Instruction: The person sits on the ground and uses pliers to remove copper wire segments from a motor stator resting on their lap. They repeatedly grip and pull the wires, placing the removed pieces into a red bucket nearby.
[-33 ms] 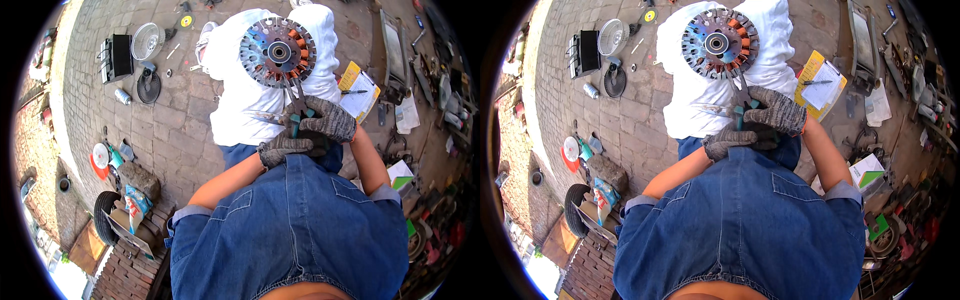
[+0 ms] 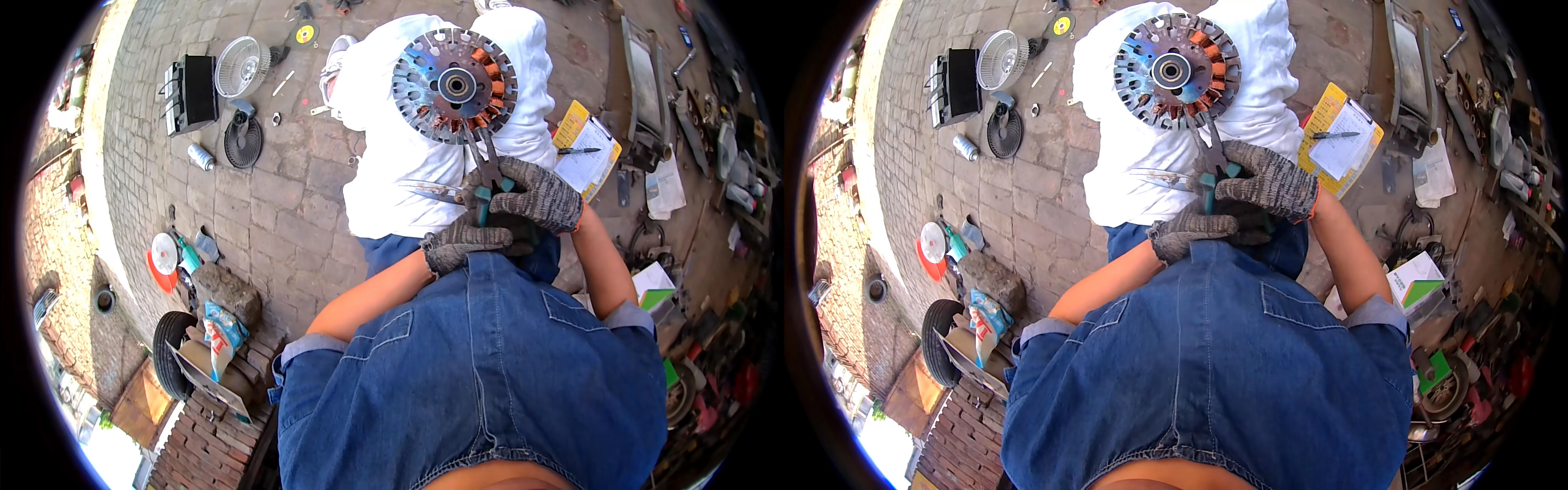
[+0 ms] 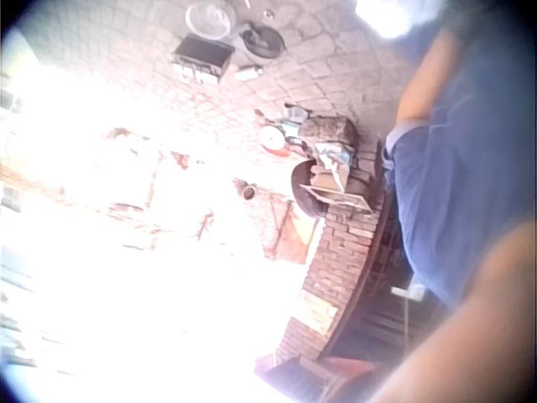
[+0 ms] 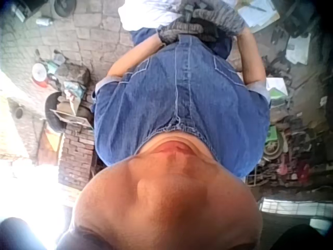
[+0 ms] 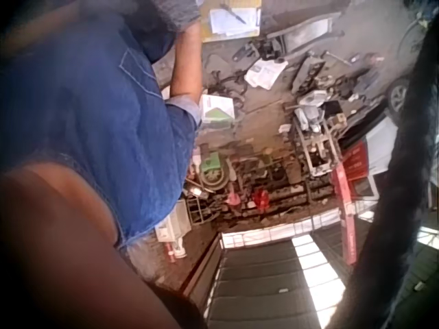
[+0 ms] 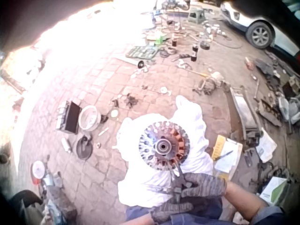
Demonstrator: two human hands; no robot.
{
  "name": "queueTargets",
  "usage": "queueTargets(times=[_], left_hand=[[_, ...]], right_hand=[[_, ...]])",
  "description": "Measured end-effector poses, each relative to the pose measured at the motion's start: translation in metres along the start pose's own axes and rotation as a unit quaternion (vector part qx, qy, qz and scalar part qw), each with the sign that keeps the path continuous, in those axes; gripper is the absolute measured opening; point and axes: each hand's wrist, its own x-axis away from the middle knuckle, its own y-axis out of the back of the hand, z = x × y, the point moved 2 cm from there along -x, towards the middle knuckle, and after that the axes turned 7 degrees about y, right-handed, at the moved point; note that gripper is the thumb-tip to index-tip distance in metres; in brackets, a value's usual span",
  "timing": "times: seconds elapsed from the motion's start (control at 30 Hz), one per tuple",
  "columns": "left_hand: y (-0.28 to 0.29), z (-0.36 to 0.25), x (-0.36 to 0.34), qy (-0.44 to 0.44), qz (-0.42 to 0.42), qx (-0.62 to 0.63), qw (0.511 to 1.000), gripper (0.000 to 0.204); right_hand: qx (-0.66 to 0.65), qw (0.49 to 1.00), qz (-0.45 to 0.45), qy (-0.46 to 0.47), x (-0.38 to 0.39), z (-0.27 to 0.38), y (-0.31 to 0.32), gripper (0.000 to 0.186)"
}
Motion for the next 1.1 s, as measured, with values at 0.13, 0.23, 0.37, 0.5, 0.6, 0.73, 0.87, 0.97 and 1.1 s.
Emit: queueTargets(times=[0.13,0.23,0.37,0.5,0.6,0.73,0.87,0.97,1.1], left_hand=[[-0.007,-0.003,-0.004,0.012,0.017,0.042,0.999,0.058],[-0.005,-0.003,-0.006,0.024,0.008,0.055,0.998,0.055],[0.004,0.004,-0.008,0.002,-0.007,0.045,0.999,0.051],[0.009,0.008,-0.010,0.009,-0.015,0.065,0.998,0.050],[0.017,0.011,-0.007,-0.028,-0.040,-0.096,0.994,0.050],[0.072,0.037,-0.007,-0.134,-0.065,-0.424,0.893,0.046],[0.093,0.047,-0.010,-0.092,-0.063,-0.393,0.913,0.043],[0.082,0.042,-0.007,-0.077,-0.077,-0.301,0.947,0.042],[0.067,0.032,-0.004,-0.142,-0.076,-0.413,0.896,0.042]], right_hand=[[-0.031,0.999,0.038,-0.004,-0.004,0.015,0.001,0.049],[-0.102,0.993,0.056,-0.014,-0.009,0.016,-0.001,0.050],[-0.205,0.974,0.091,-0.030,-0.020,0.014,-0.003,0.050],[-0.268,0.955,0.102,-0.073,-0.029,0.027,-0.009,0.039],[-0.212,0.973,0.066,-0.067,-0.033,0.014,-0.016,0.029],[-0.134,0.989,-0.002,-0.056,-0.031,0.021,-0.024,0.027],[-0.112,0.991,-0.049,-0.060,-0.029,0.025,-0.029,0.025],[-0.065,0.994,-0.072,-0.055,-0.029,0.026,-0.032,0.023],[-0.075,0.993,-0.061,-0.062,-0.029,0.023,-0.029,0.023]])
